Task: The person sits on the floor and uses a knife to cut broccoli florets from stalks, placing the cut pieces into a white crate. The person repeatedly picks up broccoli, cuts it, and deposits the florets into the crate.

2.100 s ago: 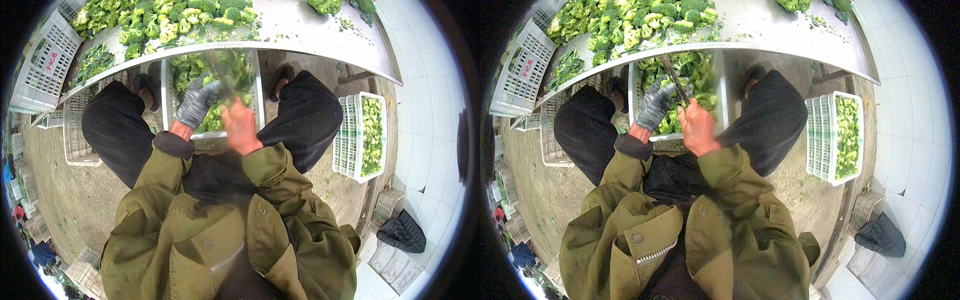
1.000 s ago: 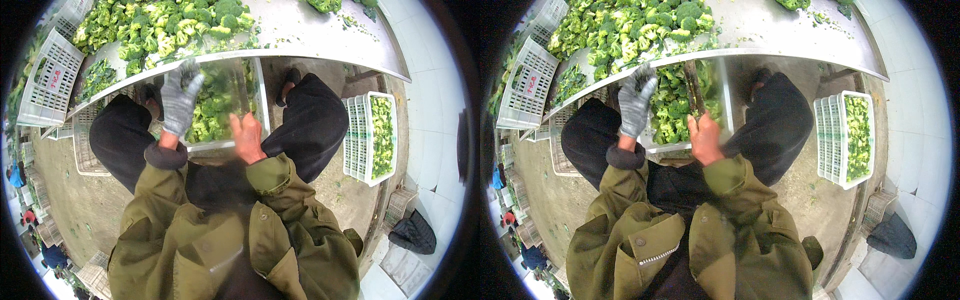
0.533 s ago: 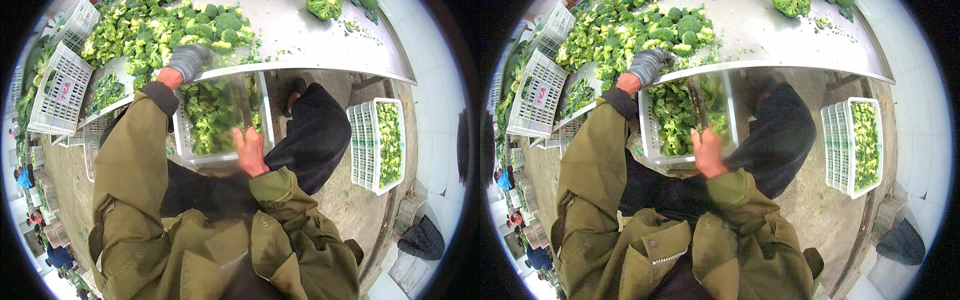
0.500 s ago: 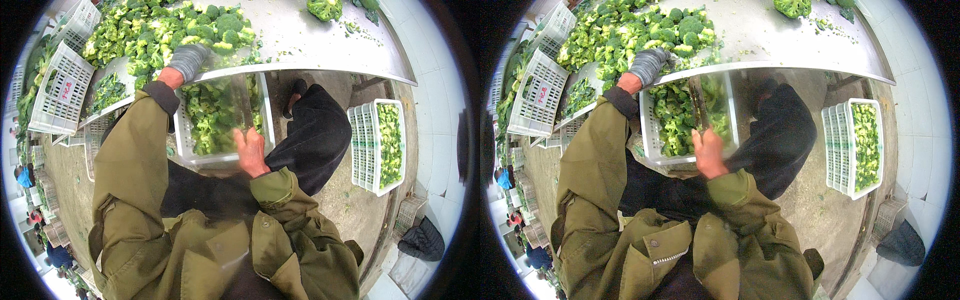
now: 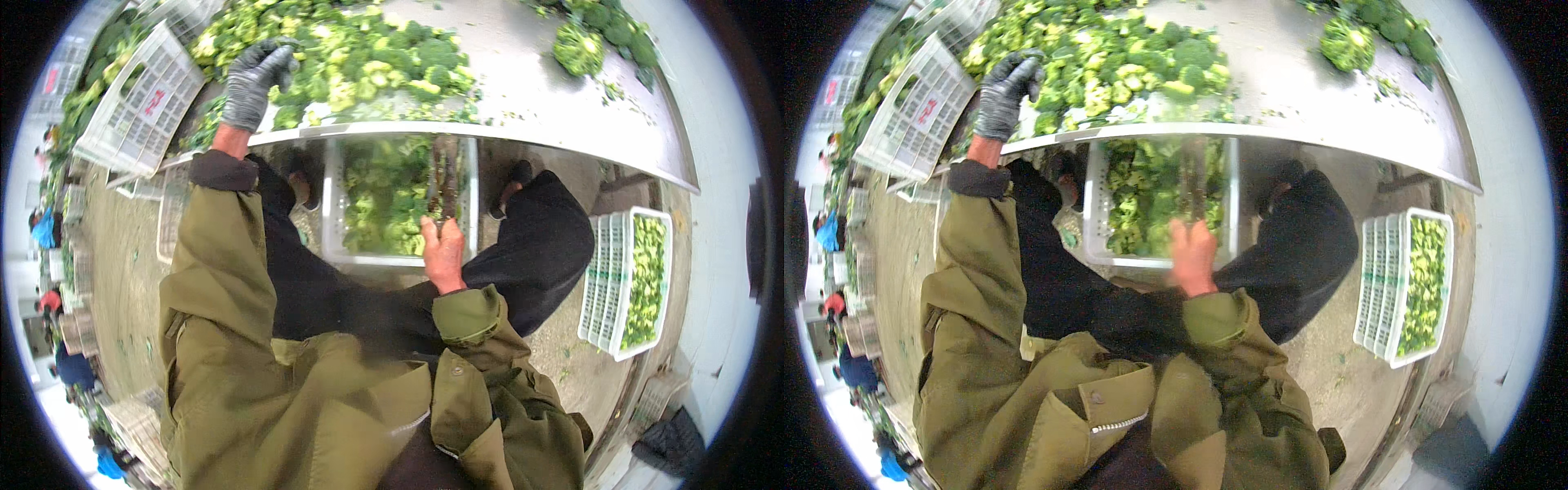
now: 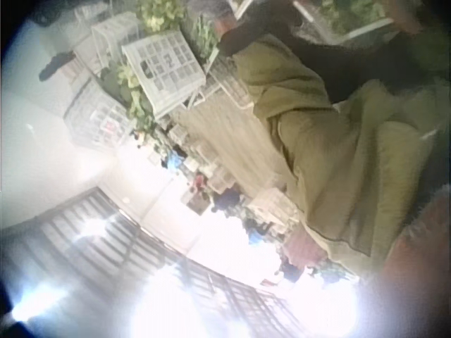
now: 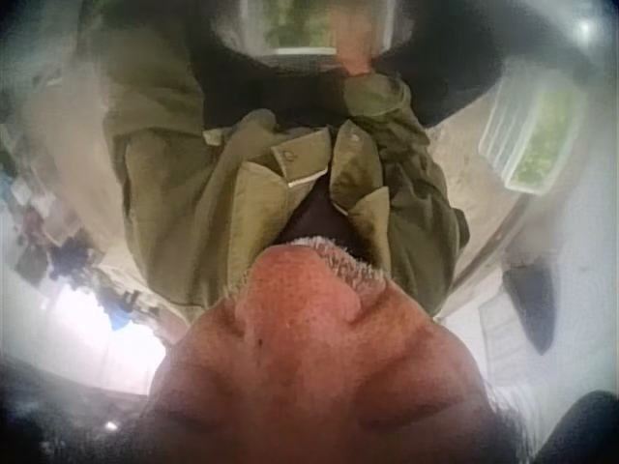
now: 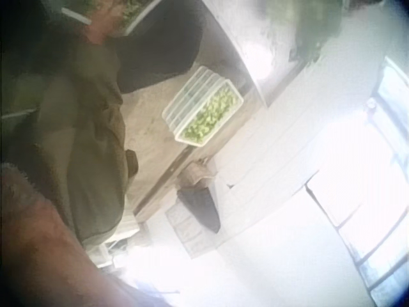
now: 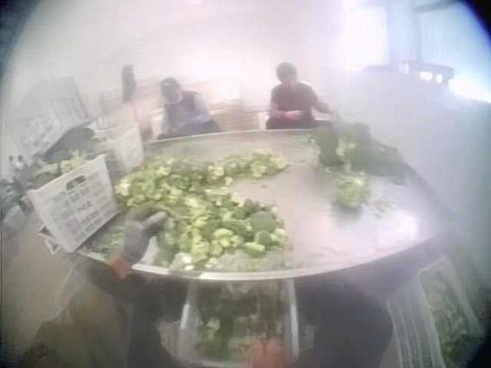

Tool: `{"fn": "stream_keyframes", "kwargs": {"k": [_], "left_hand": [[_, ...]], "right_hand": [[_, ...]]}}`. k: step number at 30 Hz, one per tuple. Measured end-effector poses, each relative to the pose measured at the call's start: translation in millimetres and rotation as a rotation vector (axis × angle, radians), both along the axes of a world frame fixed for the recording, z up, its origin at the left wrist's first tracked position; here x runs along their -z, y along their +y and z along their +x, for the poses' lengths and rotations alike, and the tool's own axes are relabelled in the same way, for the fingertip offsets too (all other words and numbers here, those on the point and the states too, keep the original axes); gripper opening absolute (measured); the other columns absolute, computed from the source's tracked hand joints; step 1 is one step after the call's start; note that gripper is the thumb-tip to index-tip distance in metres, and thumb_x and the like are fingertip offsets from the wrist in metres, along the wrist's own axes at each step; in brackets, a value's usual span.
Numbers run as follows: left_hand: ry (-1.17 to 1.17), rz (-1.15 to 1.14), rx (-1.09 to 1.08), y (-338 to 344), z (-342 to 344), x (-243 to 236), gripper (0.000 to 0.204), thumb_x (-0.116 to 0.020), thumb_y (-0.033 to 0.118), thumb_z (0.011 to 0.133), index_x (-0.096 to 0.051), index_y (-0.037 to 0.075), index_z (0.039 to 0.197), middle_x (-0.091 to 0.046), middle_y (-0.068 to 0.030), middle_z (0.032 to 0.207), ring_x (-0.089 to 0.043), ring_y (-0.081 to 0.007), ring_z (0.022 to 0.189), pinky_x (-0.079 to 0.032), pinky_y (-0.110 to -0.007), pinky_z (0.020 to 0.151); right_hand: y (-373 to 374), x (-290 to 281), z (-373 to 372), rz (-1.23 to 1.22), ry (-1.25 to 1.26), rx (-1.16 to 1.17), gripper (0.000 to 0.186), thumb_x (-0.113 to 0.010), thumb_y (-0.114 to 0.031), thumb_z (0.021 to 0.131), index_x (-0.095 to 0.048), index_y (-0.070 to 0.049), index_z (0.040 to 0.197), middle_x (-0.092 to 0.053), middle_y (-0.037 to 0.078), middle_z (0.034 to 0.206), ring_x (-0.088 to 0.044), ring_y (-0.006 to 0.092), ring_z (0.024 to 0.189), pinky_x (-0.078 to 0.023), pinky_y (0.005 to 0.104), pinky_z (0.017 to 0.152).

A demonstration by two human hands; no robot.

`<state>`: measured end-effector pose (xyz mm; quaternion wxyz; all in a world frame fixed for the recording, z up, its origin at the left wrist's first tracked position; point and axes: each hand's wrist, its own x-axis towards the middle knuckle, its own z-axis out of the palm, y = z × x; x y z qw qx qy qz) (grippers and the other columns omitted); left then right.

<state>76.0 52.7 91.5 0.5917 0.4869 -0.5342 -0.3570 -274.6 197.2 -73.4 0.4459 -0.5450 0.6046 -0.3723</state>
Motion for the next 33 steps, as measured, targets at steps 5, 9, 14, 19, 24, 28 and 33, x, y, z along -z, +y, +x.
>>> {"fn": "stream_keyframes", "kwargs": {"k": [5,9,14,19,24,28,33], "left_hand": [[-0.172,-0.024,-0.280,99,105,-14,0.019,-0.066,0.016,0.097,-0.071,0.003,0.110,-0.068,-0.0023,0.080,-0.058,-0.0083,0.061,-0.046,-0.023,0.054],[-0.406,0.377,-0.624,177,207,24,0.029,-0.070,0.023,0.094,-0.070,0.003,0.115,-0.073,-0.0093,0.092,-0.067,-0.0177,0.073,-0.052,-0.032,0.064],[-1.365,1.041,-0.668,237,243,69,0.054,-0.073,0.026,0.087,-0.059,0.014,0.137,-0.064,-0.0197,0.130,-0.065,-0.0376,0.114,-0.050,-0.046,0.096],[-0.891,0.286,-0.532,158,177,57,0.043,-0.069,0.024,0.092,-0.061,0.010,0.132,-0.068,-0.0175,0.122,-0.066,-0.0313,0.112,-0.051,-0.040,0.095],[-1.055,0.350,-0.212,53,93,47,0.040,-0.073,0.026,0.090,-0.066,0.007,0.125,-0.071,-0.0143,0.113,-0.068,-0.0233,0.099,-0.053,-0.035,0.090],[-1.327,0.437,-0.103,14,59,61,0.051,-0.071,0.041,0.088,-0.066,0.002,0.120,-0.070,-0.0220,0.109,-0.066,-0.0402,0.102,-0.051,-0.045,0.090],[-1.213,0.448,-0.162,15,57,81,0.051,-0.075,0.039,0.086,-0.066,0.001,0.119,-0.070,-0.0237,0.106,-0.067,-0.0388,0.099,-0.052,-0.044,0.088]], "right_hand": [[-1,8,2,-0.067,-0.024,-0.039,0.023,-0.065,-0.017,0.097,-0.058,0.002,0.086,-0.053,0.004,0.065,-0.048,0.0132,0.055,-0.039,0.0357,0.050],[-2,17,2,0.110,-0.101,-0.004,0.016,-0.064,-0.013,0.095,-0.062,0.004,0.094,-0.059,0.010,0.072,-0.054,0.0188,0.065,-0.042,0.0389,0.059],[-2,21,0,0.082,-0.122,-0.004,0.019,-0.065,-0.013,0.095,-0.061,0.005,0.091,-0.058,0.009,0.071,-0.052,0.0193,0.064,-0.042,0.0391,0.059],[-3,24,0,0.023,-0.018,-0.049,0.022,-0.066,-0.015,0.095,-0.060,0.006,0.089,-0.062,0.014,0.075,-0.055,0.0222,0.067,-0.044,0.0419,0.062],[-3,33,1,0.040,0.021,-0.009,0.023,-0.067,-0.014,0.094,-0.059,0.006,0.088,-0.061,0.015,0.073,-0.054,0.0224,0.067,-0.044,0.0424,0.062],[-3,42,-2,0.092,-0.058,0.001,0.025,-0.068,-0.015,0.094,-0.059,0.006,0.086,-0.059,0.015,0.071,-0.054,0.0225,0.065,-0.044,0.0422,0.060],[-4,41,1,-0.024,-0.012,-0.034,0.014,-0.062,-0.016,0.099,-0.057,-0.004,0.094,-0.048,-0.004,0.064,-0.041,0.0062,0.046,-0.033,0.0270,0.041]]}}
